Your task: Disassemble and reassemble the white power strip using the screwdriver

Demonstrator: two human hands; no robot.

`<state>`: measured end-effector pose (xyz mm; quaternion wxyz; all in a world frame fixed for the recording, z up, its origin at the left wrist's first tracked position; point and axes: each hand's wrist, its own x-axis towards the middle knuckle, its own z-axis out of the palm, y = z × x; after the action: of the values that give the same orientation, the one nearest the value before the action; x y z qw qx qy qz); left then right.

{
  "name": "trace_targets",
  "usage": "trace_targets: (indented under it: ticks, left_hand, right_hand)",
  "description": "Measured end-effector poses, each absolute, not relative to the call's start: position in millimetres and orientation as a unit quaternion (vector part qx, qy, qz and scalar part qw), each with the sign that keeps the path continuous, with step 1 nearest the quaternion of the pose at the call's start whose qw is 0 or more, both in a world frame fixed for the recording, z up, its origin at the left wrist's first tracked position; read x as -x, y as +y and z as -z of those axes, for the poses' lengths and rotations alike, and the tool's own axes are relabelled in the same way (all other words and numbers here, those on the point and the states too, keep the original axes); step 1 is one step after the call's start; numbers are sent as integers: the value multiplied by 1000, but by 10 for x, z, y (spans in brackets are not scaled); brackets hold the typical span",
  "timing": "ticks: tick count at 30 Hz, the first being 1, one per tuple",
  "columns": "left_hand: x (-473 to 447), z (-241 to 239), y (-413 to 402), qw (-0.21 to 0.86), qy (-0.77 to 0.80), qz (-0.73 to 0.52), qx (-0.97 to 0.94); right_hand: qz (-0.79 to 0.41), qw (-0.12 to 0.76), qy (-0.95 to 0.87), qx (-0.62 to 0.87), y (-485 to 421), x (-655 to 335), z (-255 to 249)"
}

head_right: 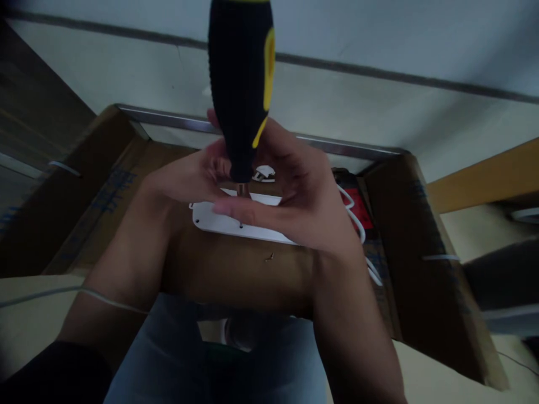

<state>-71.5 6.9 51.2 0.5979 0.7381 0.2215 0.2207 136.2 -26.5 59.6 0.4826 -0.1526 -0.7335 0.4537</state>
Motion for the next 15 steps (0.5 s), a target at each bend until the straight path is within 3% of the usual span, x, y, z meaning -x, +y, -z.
trace_targets:
  ticks: [6, 15]
  left_hand:
    - [640, -474, 29, 618, 234, -252, -707]
    - [721, -509, 82, 645, 209, -182, -712]
  right_hand:
    - [-421, 500, -726, 214, -289, -1335, -544]
    - [-443, 472, -742, 177, -180, -1409, -604]
